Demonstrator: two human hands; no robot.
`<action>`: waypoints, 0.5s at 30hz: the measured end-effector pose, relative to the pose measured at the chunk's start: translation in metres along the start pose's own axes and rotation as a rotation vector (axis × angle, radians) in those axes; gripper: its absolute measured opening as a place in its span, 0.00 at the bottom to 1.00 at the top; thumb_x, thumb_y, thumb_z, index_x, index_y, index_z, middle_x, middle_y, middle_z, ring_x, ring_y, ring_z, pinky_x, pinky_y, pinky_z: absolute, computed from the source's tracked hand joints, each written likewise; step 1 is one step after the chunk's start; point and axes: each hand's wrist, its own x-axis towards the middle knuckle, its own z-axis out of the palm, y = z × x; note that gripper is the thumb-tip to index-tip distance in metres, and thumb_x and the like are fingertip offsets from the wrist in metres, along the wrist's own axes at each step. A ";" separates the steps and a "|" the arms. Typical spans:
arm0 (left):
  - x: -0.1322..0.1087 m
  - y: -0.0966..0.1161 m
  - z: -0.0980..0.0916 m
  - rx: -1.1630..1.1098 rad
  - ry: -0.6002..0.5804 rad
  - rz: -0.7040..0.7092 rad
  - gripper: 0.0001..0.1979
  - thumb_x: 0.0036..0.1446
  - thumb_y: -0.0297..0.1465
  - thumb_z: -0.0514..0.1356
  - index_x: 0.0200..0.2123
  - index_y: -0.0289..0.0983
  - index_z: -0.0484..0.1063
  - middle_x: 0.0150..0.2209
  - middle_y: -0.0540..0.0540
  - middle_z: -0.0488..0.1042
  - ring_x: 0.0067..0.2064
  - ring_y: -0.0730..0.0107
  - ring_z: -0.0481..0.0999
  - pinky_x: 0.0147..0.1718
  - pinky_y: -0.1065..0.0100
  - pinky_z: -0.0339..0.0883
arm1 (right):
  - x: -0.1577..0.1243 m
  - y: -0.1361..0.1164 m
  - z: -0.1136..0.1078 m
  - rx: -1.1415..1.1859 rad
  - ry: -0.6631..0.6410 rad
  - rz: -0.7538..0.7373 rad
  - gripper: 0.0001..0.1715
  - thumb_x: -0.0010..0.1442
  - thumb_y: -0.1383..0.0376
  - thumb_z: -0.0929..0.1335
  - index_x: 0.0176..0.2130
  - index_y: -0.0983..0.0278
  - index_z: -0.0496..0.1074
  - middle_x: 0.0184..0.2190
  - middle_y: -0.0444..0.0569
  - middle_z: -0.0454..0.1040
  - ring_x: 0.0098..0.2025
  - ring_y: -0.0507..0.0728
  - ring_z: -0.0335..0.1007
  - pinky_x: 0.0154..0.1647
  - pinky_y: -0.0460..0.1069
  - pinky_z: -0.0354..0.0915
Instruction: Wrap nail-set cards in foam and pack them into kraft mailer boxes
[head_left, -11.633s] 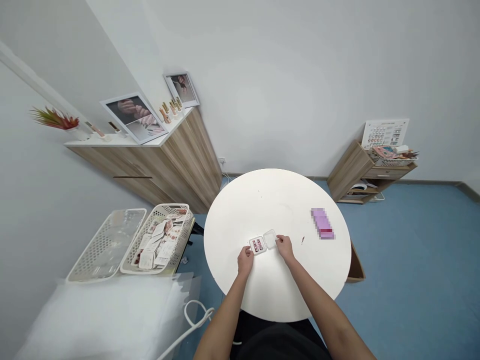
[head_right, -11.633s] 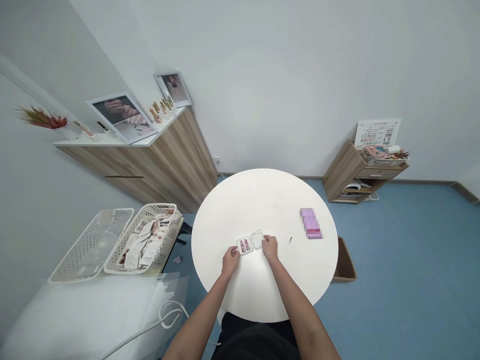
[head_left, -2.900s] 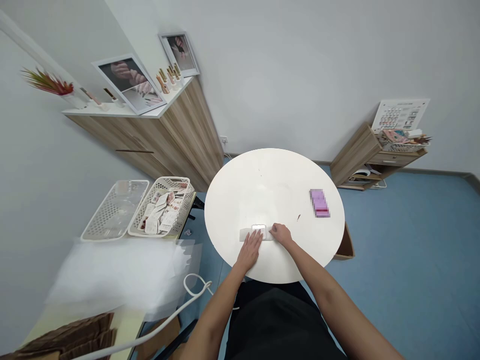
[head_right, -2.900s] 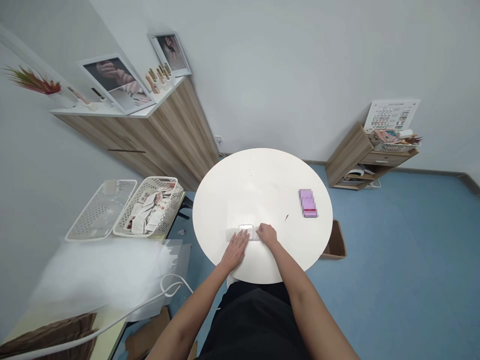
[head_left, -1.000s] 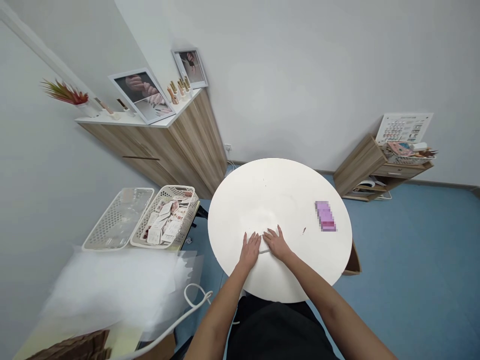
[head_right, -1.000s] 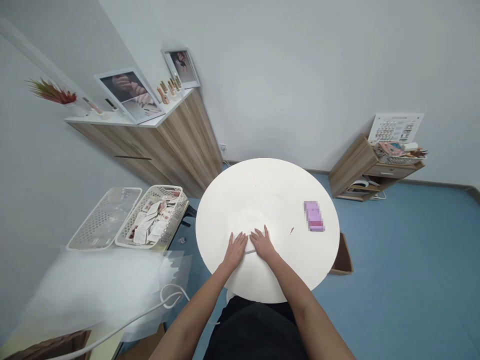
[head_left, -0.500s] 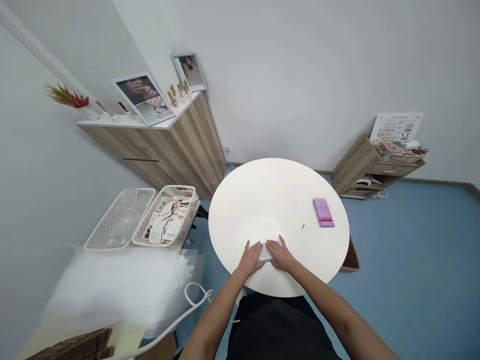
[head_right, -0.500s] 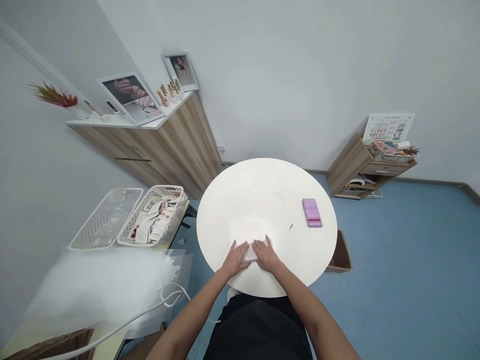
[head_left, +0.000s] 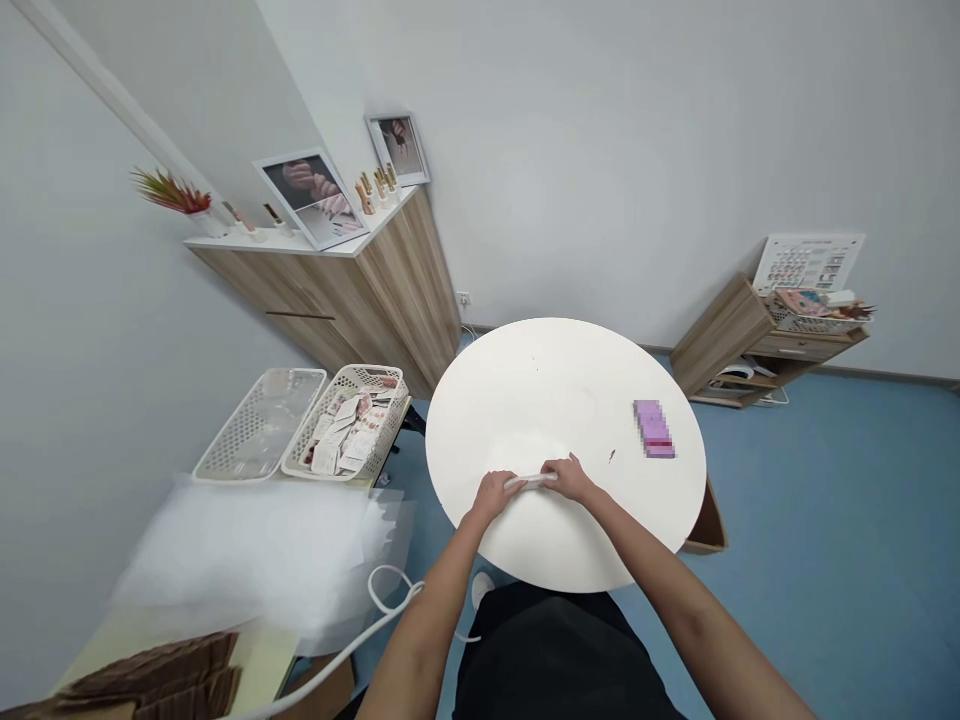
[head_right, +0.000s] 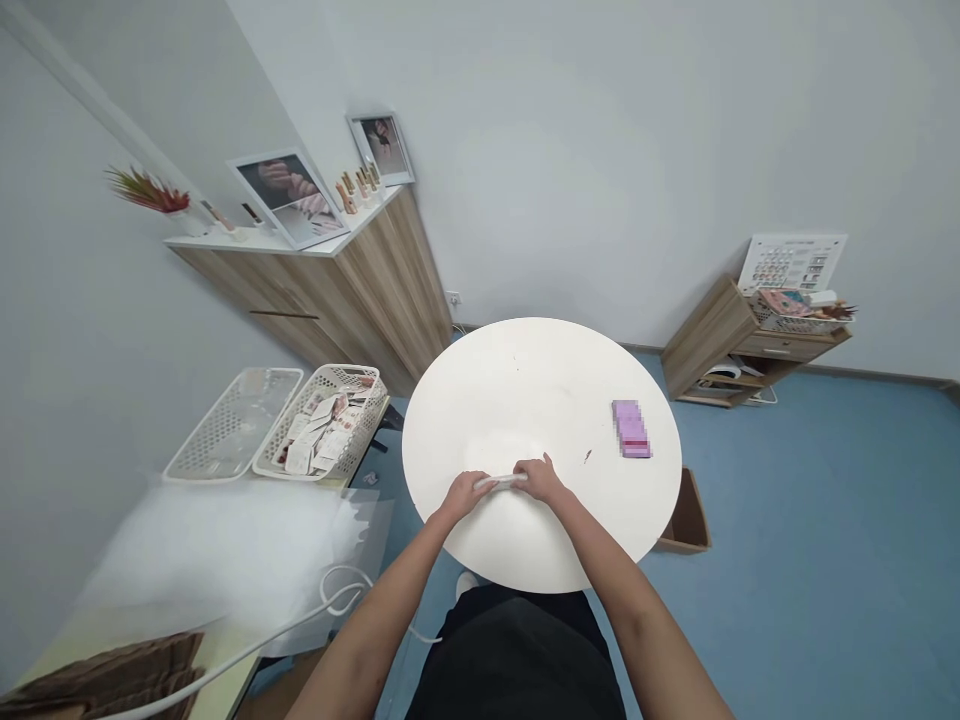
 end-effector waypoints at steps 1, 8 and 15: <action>0.002 0.002 0.000 -0.006 0.025 -0.042 0.17 0.63 0.44 0.53 0.36 0.40 0.76 0.35 0.47 0.78 0.40 0.62 0.75 0.41 0.66 0.62 | 0.004 0.001 0.001 0.002 0.024 0.013 0.11 0.60 0.57 0.66 0.40 0.56 0.75 0.35 0.43 0.78 0.42 0.57 0.71 0.62 0.64 0.44; 0.012 -0.004 0.010 0.072 0.158 -0.248 0.09 0.63 0.34 0.53 0.42 0.39 0.72 0.35 0.45 0.77 0.39 0.60 0.75 0.38 0.66 0.61 | 0.037 0.006 0.013 -0.148 0.138 0.105 0.17 0.65 0.58 0.62 0.50 0.57 0.73 0.47 0.51 0.74 0.52 0.60 0.65 0.54 0.54 0.53; 0.001 -0.013 0.020 0.438 0.338 0.005 0.34 0.57 0.27 0.54 0.66 0.38 0.51 0.61 0.36 0.63 0.63 0.50 0.61 0.60 0.48 0.51 | 0.053 0.012 0.026 -0.149 0.148 0.096 0.14 0.63 0.60 0.64 0.48 0.57 0.73 0.47 0.50 0.72 0.52 0.60 0.63 0.54 0.55 0.54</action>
